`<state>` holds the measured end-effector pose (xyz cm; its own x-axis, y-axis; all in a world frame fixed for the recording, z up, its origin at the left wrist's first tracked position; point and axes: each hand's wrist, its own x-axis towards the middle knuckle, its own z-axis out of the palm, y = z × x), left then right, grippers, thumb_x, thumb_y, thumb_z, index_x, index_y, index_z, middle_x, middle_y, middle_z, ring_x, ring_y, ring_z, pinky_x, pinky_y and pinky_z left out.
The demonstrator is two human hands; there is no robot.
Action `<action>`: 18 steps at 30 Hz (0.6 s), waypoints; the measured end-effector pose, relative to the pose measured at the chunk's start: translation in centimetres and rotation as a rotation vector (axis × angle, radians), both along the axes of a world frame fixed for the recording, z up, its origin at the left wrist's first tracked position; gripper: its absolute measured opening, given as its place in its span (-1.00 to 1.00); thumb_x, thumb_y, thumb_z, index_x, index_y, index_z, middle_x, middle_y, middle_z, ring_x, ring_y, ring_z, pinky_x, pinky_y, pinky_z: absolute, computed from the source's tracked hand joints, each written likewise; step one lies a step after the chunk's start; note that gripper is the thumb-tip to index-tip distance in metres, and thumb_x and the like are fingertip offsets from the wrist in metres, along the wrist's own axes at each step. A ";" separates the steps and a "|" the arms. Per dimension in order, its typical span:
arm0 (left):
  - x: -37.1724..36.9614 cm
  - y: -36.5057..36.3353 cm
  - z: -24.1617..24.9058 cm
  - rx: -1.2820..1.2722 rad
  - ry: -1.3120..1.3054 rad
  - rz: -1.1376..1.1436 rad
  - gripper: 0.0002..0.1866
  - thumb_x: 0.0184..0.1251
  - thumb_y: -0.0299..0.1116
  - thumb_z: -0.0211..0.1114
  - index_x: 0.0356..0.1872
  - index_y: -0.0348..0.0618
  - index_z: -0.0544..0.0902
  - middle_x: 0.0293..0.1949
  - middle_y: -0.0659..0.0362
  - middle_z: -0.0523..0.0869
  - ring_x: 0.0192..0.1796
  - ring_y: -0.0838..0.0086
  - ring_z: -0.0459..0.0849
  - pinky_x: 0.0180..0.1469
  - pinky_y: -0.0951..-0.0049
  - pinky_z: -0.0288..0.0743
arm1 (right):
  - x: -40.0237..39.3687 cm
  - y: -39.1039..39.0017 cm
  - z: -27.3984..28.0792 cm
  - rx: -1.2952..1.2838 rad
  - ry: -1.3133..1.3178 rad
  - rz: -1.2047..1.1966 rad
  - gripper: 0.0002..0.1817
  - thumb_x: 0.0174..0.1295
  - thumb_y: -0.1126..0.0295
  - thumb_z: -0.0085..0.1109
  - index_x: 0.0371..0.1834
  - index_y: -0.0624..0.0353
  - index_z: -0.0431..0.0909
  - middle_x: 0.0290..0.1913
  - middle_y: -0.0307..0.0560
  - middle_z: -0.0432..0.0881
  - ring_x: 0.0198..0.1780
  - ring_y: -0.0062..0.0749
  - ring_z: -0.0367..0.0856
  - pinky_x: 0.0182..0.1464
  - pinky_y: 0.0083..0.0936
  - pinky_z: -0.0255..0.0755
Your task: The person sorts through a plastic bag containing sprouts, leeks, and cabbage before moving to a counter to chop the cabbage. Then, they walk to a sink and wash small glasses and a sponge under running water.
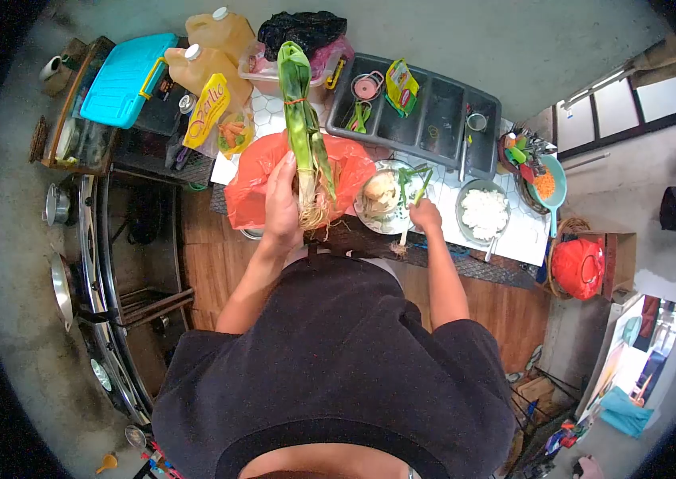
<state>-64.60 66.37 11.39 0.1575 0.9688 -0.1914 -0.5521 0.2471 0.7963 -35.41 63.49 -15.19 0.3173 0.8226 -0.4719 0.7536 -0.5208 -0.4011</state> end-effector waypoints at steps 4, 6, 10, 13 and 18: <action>0.2 -0.1 -1.1 0.172 0.262 0.125 -0.76 0.54 -0.27 -0.01 -0.22 -0.20 0.52 -0.48 0.38 0.47 -0.50 0.75 0.37 -0.47 0.63 0.27 | 0.6 0.0 -3.2 -0.092 0.039 -0.120 -0.54 0.19 0.03 0.10 -0.15 0.26 0.63 -0.25 0.19 0.71 -0.15 0.08 0.69 -0.02 -0.16 0.52; 0.3 -0.2 -0.8 0.306 0.465 0.236 -0.83 0.49 -0.33 0.09 -0.25 -0.23 0.52 -0.49 0.39 0.47 -0.48 0.78 0.34 -0.46 0.64 0.25 | -1.2 0.2 1.7 -0.101 -0.034 -0.069 -0.57 0.21 0.07 0.10 -0.17 0.27 0.63 -0.26 0.20 0.71 -0.15 0.07 0.69 -0.05 -0.18 0.54; 0.2 -0.8 -0.3 0.286 0.522 0.285 -0.85 0.41 -0.38 0.19 -0.25 -0.27 0.52 -0.48 0.32 0.53 -0.47 0.74 0.42 -0.45 0.61 0.31 | -1.4 0.3 2.3 -0.287 0.093 -0.072 -0.60 0.20 0.10 0.20 -0.21 0.30 0.63 -0.19 0.25 0.69 -0.08 0.05 0.68 -0.10 -0.19 0.56; 0.1 -1.1 -0.1 0.342 0.660 0.341 -0.84 0.34 -0.40 0.27 -0.23 -0.28 0.52 -0.45 0.24 0.59 -0.45 0.69 0.50 -0.43 0.57 0.37 | -0.8 0.2 -0.7 0.096 -0.184 0.018 -0.50 0.13 0.02 0.27 -0.37 0.39 0.63 -0.45 0.20 0.69 -0.53 -0.11 0.71 -0.26 -0.26 0.61; -0.1 -1.3 -0.1 0.395 0.776 0.328 -0.82 0.32 -0.49 0.27 -0.17 -0.29 0.47 -0.32 0.20 0.60 -0.32 0.67 0.55 -0.28 0.61 0.44 | -1.5 1.2 2.2 -0.181 -0.106 0.024 -0.44 0.11 -0.06 0.25 -0.20 0.34 0.63 -0.13 0.25 0.68 -0.05 0.05 0.67 -0.02 -0.17 0.55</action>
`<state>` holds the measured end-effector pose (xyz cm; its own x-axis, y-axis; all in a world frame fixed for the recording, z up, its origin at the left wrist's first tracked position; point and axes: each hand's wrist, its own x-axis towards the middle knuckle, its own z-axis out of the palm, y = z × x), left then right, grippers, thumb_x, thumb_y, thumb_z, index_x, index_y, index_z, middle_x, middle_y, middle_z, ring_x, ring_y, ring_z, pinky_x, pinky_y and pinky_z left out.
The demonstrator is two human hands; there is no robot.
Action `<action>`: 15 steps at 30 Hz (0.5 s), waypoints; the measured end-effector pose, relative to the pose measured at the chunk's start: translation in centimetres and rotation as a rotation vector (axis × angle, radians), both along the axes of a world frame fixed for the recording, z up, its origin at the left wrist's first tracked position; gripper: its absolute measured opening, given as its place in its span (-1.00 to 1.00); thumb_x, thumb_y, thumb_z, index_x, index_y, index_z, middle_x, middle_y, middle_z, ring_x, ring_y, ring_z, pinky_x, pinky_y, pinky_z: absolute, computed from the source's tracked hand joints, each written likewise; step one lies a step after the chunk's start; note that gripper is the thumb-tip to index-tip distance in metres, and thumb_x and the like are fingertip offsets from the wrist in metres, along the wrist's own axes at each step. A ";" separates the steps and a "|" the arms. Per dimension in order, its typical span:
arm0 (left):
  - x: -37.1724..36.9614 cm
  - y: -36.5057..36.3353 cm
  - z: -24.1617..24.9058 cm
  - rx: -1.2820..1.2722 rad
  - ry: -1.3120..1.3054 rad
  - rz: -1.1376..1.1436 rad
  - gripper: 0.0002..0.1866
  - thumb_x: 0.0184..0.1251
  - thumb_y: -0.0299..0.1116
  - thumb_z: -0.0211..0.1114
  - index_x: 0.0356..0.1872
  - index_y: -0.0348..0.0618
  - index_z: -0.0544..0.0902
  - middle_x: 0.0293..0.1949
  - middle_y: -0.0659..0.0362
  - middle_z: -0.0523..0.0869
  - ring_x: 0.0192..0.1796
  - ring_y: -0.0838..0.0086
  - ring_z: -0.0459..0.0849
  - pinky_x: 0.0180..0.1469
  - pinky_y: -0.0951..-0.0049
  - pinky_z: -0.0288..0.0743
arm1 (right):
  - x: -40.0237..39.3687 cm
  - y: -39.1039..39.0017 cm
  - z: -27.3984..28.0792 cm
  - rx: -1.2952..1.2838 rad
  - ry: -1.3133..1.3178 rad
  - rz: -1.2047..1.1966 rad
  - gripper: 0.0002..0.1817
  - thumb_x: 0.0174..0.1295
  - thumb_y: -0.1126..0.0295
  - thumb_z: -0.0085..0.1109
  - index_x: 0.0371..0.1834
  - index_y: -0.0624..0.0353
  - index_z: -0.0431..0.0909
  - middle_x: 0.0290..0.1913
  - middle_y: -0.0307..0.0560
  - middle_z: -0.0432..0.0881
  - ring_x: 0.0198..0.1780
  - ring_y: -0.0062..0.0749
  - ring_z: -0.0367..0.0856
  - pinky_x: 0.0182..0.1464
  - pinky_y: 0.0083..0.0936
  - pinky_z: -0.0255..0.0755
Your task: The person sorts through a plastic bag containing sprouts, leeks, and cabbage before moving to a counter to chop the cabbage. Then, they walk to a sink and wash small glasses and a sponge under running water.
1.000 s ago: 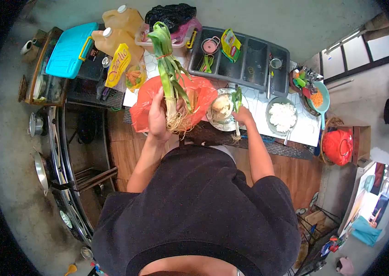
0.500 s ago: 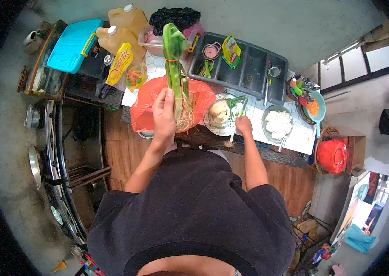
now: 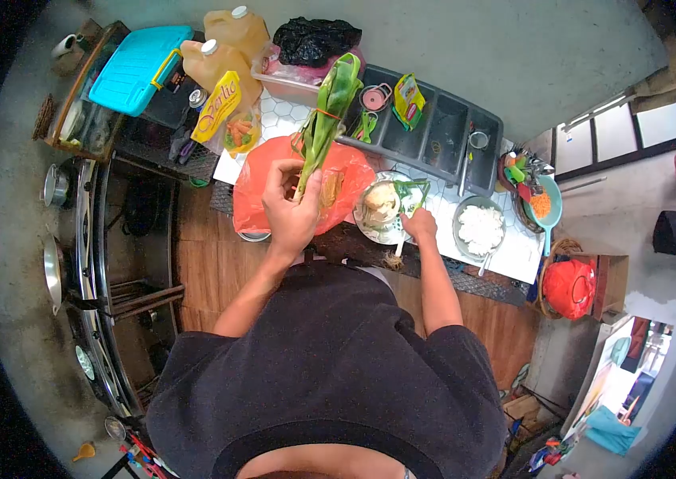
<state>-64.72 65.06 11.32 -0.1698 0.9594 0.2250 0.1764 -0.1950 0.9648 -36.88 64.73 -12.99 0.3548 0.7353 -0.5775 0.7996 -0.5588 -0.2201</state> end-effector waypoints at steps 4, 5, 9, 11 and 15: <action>-0.1 -0.1 -0.1 0.021 -0.004 0.019 -0.83 0.31 -0.49 0.28 -0.17 -0.28 0.47 -0.33 0.21 0.60 -0.33 0.68 0.54 -0.30 0.60 0.43 | 0.0 0.1 2.5 -0.193 0.113 -0.047 -0.48 0.14 -0.03 0.20 -0.24 0.31 0.65 -0.16 0.21 0.70 -0.07 -0.02 0.69 -0.03 -0.18 0.56; -0.2 -0.1 0.0 0.022 0.032 0.035 -0.82 0.29 -0.49 0.29 -0.18 -0.27 0.48 -0.32 0.21 0.60 -0.34 0.67 0.54 -0.32 0.59 0.43 | 0.2 -0.1 2.0 -0.191 0.111 -0.046 -0.48 0.14 -0.03 0.20 -0.24 0.31 0.65 -0.16 0.21 0.70 -0.07 -0.02 0.69 -0.03 -0.18 0.56; -0.4 -0.1 -0.2 0.063 0.178 0.099 -0.80 0.19 -0.53 0.33 -0.20 -0.24 0.51 -0.33 0.18 0.62 -0.43 0.57 0.56 -0.38 0.50 0.43 | -0.7 0.1 5.4 0.378 0.116 0.105 -0.63 0.16 0.08 0.21 -0.28 0.21 0.64 -0.44 0.00 0.68 -0.35 -0.23 0.68 -0.27 -0.32 0.48; -0.3 0.1 0.1 0.107 0.250 0.099 -0.77 0.14 -0.53 0.34 -0.19 -0.22 0.51 -0.32 0.13 0.64 -0.39 0.39 0.61 -0.36 0.39 0.46 | -4.5 0.7 13.6 0.809 0.421 0.016 -0.75 0.20 0.23 0.22 -0.31 0.22 0.61 -0.54 -0.05 0.57 -0.50 -0.41 0.51 -0.42 -0.42 0.33; 0.0 -0.1 -0.3 0.245 0.463 0.066 -0.71 0.03 -0.58 0.34 -0.18 -0.17 0.53 -0.28 0.05 0.65 -0.27 0.13 0.66 -0.25 0.24 0.51 | -9.1 1.5 24.9 1.374 0.484 0.169 -0.90 0.11 0.59 0.30 -0.30 0.25 0.65 -0.41 -0.17 0.56 -0.52 -0.61 0.41 -0.50 -0.69 0.25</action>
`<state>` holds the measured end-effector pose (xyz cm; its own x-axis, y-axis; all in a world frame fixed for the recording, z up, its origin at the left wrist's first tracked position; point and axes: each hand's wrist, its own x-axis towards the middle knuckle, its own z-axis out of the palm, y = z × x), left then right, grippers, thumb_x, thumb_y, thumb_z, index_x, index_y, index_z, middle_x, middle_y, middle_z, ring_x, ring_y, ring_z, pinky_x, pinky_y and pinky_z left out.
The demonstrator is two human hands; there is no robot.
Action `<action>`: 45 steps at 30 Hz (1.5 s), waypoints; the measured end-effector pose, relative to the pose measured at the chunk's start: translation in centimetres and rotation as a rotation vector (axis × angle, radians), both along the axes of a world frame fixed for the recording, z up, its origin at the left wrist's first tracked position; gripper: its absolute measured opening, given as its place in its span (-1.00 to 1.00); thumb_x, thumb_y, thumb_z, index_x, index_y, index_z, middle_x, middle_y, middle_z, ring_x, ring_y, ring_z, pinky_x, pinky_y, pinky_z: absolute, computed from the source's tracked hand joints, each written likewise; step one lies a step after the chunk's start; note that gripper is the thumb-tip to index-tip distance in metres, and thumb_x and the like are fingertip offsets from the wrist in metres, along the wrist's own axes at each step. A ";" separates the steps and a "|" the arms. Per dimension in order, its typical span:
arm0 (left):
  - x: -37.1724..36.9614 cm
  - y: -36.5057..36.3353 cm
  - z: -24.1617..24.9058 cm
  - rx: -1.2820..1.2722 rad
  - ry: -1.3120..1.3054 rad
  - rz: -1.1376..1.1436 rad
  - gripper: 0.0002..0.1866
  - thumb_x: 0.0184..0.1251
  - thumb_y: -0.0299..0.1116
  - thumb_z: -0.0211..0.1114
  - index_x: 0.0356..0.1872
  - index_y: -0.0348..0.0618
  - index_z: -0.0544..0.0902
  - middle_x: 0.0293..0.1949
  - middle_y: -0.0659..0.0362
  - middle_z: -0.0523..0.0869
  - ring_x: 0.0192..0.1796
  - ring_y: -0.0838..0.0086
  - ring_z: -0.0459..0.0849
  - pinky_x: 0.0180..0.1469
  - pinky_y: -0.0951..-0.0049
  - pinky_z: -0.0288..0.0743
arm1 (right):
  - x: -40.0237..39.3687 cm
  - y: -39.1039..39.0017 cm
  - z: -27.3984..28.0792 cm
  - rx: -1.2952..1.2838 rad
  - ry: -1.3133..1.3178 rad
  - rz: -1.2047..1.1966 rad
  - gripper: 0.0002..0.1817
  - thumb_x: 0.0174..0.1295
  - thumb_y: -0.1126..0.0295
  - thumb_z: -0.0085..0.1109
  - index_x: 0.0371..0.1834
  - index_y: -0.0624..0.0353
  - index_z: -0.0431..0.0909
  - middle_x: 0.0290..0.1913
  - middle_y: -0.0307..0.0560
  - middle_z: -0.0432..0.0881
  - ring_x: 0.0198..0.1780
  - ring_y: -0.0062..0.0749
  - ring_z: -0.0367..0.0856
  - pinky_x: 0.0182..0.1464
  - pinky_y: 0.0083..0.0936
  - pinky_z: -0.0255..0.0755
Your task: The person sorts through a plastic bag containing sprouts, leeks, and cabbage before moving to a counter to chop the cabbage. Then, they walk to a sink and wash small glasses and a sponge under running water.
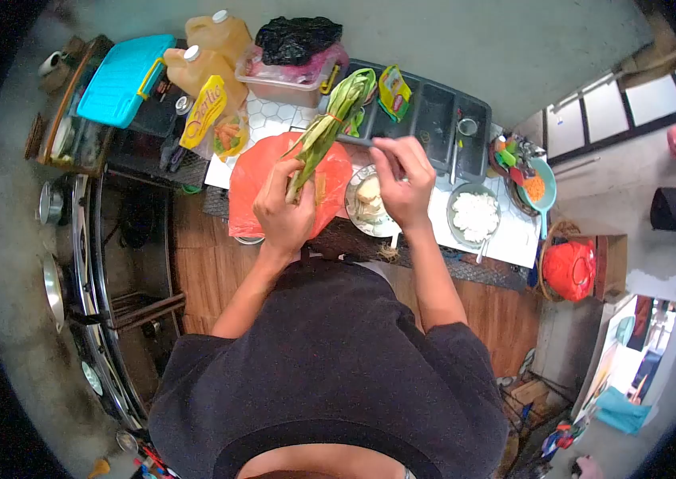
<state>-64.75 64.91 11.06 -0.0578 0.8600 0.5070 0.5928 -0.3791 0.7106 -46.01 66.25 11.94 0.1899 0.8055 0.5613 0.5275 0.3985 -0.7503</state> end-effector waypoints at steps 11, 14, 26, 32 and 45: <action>-0.4 -0.8 -0.5 0.157 0.242 -0.066 -0.75 0.01 -0.60 0.33 -0.22 -0.21 0.61 -0.22 0.11 0.67 -0.29 0.22 0.64 -0.26 0.29 0.51 | -3.8 1.4 0.4 0.054 -0.008 -0.028 -0.91 0.10 0.59 0.31 -0.31 0.31 0.66 -0.38 -0.13 0.60 -0.48 -0.56 0.57 -0.49 -0.64 0.43; -1.3 -0.6 -0.7 0.148 0.312 -0.098 -0.75 0.01 -0.60 0.31 -0.21 -0.22 0.62 -0.21 0.11 0.68 -0.30 0.24 0.63 -0.26 0.31 0.51 | -3.9 2.0 -1.4 -0.133 0.172 0.017 -0.95 0.15 0.56 0.25 -0.34 0.32 0.63 -0.43 -0.10 0.59 -0.51 -0.51 0.55 -0.45 -0.57 0.38; -5.4 -0.9 -3.5 -0.055 0.223 -0.141 -0.84 0.04 -0.55 0.30 -0.30 -0.20 0.61 -0.35 0.08 0.67 -0.36 0.22 0.63 -0.32 0.31 0.47 | -1.0 3.7 -10.0 -0.194 -0.234 -0.081 -0.88 0.25 0.45 0.02 -0.30 0.29 0.38 -0.33 0.14 0.45 -0.36 0.15 0.51 -0.33 -0.08 0.39; -7.9 -1.5 -4.1 -0.371 0.078 -0.235 -0.86 0.08 -0.51 0.32 -0.30 -0.21 0.61 -0.41 0.09 0.67 -0.41 0.32 0.65 -0.35 0.38 0.45 | 0.9 5.7 -11.3 -0.205 -0.047 -0.119 -0.89 0.28 0.46 0.01 -0.31 0.30 0.39 -0.45 0.02 0.47 -0.44 -0.22 0.52 -0.39 -0.32 0.39; -13.5 0.0 -6.2 -0.667 -0.756 -0.264 -0.86 0.31 -0.52 0.28 -0.20 -0.24 0.49 -0.40 0.23 0.67 -0.56 0.81 0.45 -0.62 0.72 0.21 | -0.9 7.5 -11.2 -0.392 0.779 0.153 -0.90 0.25 0.54 0.05 -0.44 0.22 0.44 -0.39 -0.06 0.64 -0.39 -0.43 0.66 -0.31 -0.61 0.54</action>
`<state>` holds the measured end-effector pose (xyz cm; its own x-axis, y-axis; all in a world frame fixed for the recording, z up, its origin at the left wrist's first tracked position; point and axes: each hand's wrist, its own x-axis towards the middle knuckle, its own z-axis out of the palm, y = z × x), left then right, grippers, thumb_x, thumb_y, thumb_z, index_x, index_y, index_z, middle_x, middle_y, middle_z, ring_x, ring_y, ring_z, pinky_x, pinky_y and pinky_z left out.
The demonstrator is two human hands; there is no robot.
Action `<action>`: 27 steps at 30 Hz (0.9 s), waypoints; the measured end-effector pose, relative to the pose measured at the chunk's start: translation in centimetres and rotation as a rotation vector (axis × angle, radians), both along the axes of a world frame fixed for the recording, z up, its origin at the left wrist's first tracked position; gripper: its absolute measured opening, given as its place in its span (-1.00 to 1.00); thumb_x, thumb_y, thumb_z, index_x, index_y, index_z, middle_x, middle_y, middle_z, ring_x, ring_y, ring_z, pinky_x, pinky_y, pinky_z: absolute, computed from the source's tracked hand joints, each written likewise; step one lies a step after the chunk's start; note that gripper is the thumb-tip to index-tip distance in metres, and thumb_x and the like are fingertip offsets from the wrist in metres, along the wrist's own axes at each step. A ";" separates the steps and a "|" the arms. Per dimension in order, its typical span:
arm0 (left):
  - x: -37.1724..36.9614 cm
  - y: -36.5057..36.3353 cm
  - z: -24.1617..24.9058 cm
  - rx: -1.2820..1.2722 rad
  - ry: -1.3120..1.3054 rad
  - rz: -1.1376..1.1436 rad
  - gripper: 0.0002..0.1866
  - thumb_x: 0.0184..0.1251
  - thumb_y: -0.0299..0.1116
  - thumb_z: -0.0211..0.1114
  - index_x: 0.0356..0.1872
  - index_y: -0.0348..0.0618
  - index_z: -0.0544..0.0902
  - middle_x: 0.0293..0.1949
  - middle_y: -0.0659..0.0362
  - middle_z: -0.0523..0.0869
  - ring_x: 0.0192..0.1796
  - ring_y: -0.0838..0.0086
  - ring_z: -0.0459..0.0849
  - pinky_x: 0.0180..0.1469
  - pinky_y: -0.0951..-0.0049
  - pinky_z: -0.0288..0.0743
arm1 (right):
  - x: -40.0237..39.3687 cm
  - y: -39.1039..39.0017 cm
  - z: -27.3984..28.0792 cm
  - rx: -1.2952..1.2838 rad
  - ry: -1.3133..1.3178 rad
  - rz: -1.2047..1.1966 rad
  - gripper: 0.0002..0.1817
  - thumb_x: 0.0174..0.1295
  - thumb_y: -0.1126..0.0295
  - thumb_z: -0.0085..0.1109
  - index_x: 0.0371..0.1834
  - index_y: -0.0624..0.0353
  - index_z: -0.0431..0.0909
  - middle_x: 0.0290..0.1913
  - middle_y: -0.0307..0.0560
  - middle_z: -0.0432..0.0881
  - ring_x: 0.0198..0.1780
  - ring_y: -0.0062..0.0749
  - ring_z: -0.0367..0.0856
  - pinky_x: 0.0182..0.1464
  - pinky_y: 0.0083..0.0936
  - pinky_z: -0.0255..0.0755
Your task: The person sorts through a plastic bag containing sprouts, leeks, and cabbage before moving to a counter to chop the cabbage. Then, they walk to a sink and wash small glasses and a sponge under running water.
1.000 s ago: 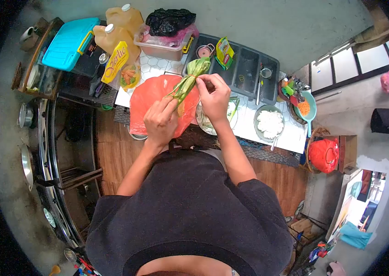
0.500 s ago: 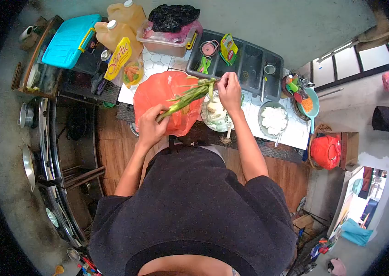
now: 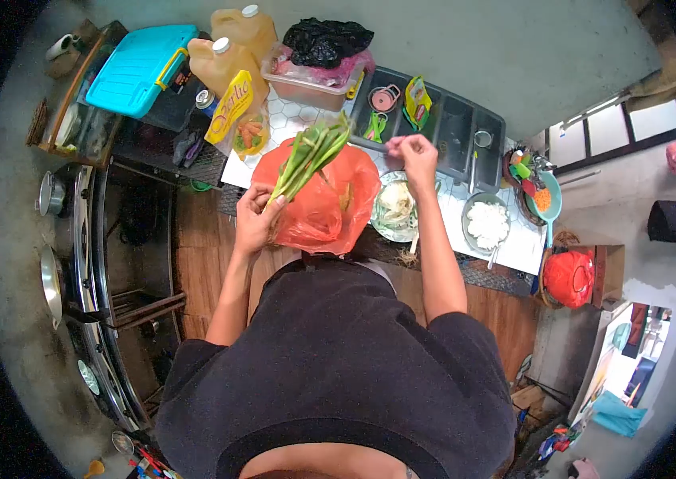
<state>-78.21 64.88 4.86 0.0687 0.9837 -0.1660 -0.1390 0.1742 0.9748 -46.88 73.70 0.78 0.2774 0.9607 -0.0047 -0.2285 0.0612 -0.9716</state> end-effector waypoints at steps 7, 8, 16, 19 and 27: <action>3.4 2.0 1.5 -0.003 -0.168 0.053 -0.76 0.40 -0.37 0.24 -0.05 -0.17 0.39 -0.40 0.19 0.70 -0.50 0.73 0.55 -0.50 0.70 0.37 | -7.7 -5.6 3.4 -0.002 0.370 0.211 -0.85 0.14 0.66 0.00 -0.27 0.18 0.39 -0.37 -0.05 0.61 -0.36 -0.40 0.65 -0.33 -0.56 0.49; 3.8 2.3 1.6 0.001 -0.166 0.040 -0.76 0.40 -0.37 0.24 -0.05 -0.17 0.39 -0.40 0.19 0.70 -0.50 0.73 0.55 -0.50 0.70 0.37 | -8.7 -6.3 4.3 -0.051 0.421 0.215 -0.85 0.17 0.63 -0.02 -0.22 0.19 0.39 -0.41 -0.10 0.56 -0.40 -0.45 0.58 -0.34 -0.58 0.46; 7.1 3.4 1.1 0.063 -0.276 0.054 -0.78 0.51 -0.30 0.10 -0.03 -0.17 0.32 -0.50 0.21 0.63 -0.62 0.71 0.46 -0.63 0.66 0.28 | -11.9 -8.5 5.5 -0.075 0.406 0.151 -0.88 0.38 0.37 0.01 -0.14 0.16 0.41 -0.57 -0.44 0.23 -0.56 -0.79 0.11 -0.51 -0.72 0.03; 7.2 3.4 1.4 0.075 -0.283 0.031 -0.78 0.51 -0.29 0.09 -0.04 -0.17 0.32 -0.50 0.22 0.63 -0.61 0.72 0.47 -0.62 0.66 0.28 | -11.9 -8.0 5.8 -0.025 0.126 0.083 -0.85 0.34 0.40 0.14 -0.13 0.23 0.48 -0.51 -0.45 0.37 -0.53 -0.87 0.19 -0.51 -0.78 0.07; 7.7 3.2 1.6 0.098 -0.294 -0.019 -0.79 0.51 -0.27 0.10 -0.09 -0.14 0.33 -0.52 0.27 0.60 -0.63 0.75 0.42 -0.62 0.68 0.25 | -11.6 -7.7 6.7 0.033 0.015 0.082 -0.90 0.30 0.49 0.18 -0.23 0.32 0.57 -0.54 -0.44 0.46 -0.54 -0.90 0.24 -0.51 -0.79 0.08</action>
<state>-70.49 68.11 6.47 0.1180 0.9922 -0.0409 -0.4154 0.0867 0.9055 -58.45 66.03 7.49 0.1979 0.9799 0.0241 -0.2484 0.0739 -0.9658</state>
